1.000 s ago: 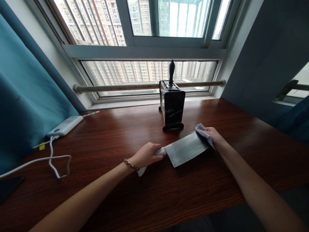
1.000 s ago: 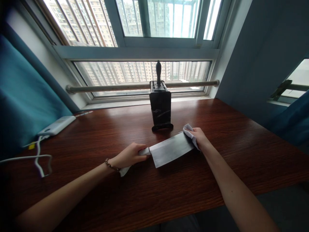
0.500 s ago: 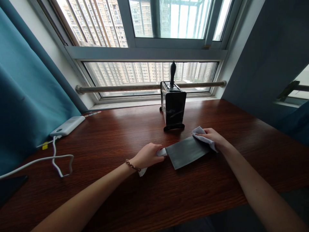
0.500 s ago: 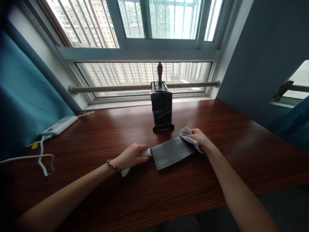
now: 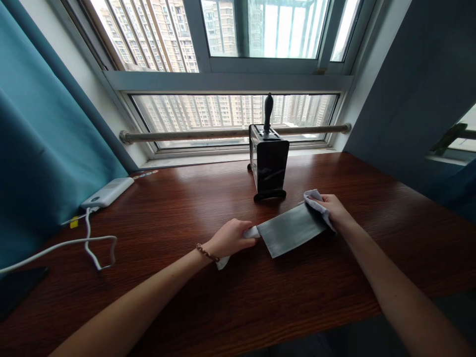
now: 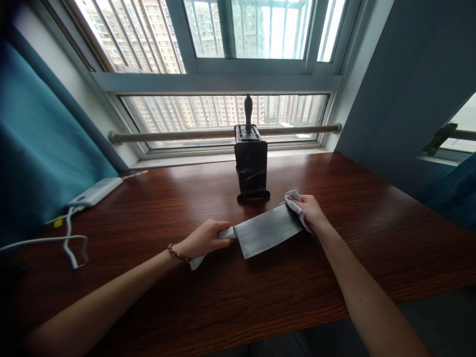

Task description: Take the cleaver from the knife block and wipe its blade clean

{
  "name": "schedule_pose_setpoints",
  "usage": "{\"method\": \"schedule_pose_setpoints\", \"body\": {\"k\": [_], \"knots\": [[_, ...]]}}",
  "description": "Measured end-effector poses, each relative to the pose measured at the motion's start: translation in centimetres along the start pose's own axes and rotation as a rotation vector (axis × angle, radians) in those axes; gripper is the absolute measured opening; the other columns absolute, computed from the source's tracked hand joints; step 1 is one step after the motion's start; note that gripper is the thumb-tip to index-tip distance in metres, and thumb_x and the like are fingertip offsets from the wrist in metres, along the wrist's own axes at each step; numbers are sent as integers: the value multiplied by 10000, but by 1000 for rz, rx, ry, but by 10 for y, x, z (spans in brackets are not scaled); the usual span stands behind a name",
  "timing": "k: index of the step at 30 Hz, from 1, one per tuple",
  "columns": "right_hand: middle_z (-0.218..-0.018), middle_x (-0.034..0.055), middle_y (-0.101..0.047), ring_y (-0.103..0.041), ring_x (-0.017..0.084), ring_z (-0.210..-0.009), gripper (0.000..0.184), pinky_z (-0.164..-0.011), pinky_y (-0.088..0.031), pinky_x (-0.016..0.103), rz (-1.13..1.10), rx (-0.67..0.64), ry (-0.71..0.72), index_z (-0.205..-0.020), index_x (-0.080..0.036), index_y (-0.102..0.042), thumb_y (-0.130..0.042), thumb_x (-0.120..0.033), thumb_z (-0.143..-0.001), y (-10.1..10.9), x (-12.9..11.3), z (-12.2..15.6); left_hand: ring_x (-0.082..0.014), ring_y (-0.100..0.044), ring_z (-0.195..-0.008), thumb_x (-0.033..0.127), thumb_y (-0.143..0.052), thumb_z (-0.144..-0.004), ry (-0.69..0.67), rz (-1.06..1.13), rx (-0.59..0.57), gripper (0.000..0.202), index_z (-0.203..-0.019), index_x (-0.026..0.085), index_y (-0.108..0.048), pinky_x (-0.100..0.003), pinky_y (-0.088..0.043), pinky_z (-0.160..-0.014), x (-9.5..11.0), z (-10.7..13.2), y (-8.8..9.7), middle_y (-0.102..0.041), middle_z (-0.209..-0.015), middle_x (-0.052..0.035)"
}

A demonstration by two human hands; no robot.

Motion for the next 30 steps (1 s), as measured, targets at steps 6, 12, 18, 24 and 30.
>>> {"method": "schedule_pose_setpoints", "body": {"k": [6, 12, 18, 24, 30], "knots": [[-622, 48, -532, -489, 188, -614, 440, -541, -312, 266, 153, 444, 287, -699, -134, -585, -536, -551, -828, 29, -14, -2, -100, -389, -561, 351, -530, -748, 12, 15, 14, 207, -718, 148, -544, -235, -252, -530, 2, 1, 2, -496, -631, 10], [-939, 75, -641, -583, 225, -858, 331, -761, -432, 284, 194, -414, 700, -969, -154, -657, -485, -432, -923, -39, -47, 45, -104, -393, -565, 344, -529, -743, 23, 15, 23, 199, -720, 148, -558, -235, -252, -534, 4, 1, 2, -505, -628, 7], [-1216, 81, -560, -454, 203, -1196, 306, -1006, -345, 300, 134, -769, 947, -1213, -160, -579, -514, -239, -924, -78, -58, 85, -104, -400, -563, 345, -557, -713, 22, 12, 9, 199, -722, 148, -580, -235, -245, -535, 3, 1, 0, -512, -616, 8], [-1104, 67, -620, -566, 222, -1026, 225, -904, -414, 317, 345, -449, 841, -1073, -185, -651, -504, -281, -933, -61, -54, 68, -100, -366, -546, 338, -534, -728, 46, 10, 23, 195, -680, 149, -541, -242, -227, -524, 1, 0, 0, -483, -602, 10], [-1059, 88, -633, -589, 252, -961, 230, -811, -454, 342, 546, -261, 750, -1019, -192, -665, -487, -307, -930, -53, -51, 60, -98, -373, -547, 353, -533, -734, 55, 32, 16, 209, -679, 151, -534, -245, -228, -524, 1, -1, -1, -479, -605, 15]]}}
Point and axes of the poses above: each hand's wrist, its own z-axis away from the middle knuckle, its own y-axis out of the back of the hand, x = y × z, the point moved 2 cm from there along -z, towards the middle knuckle
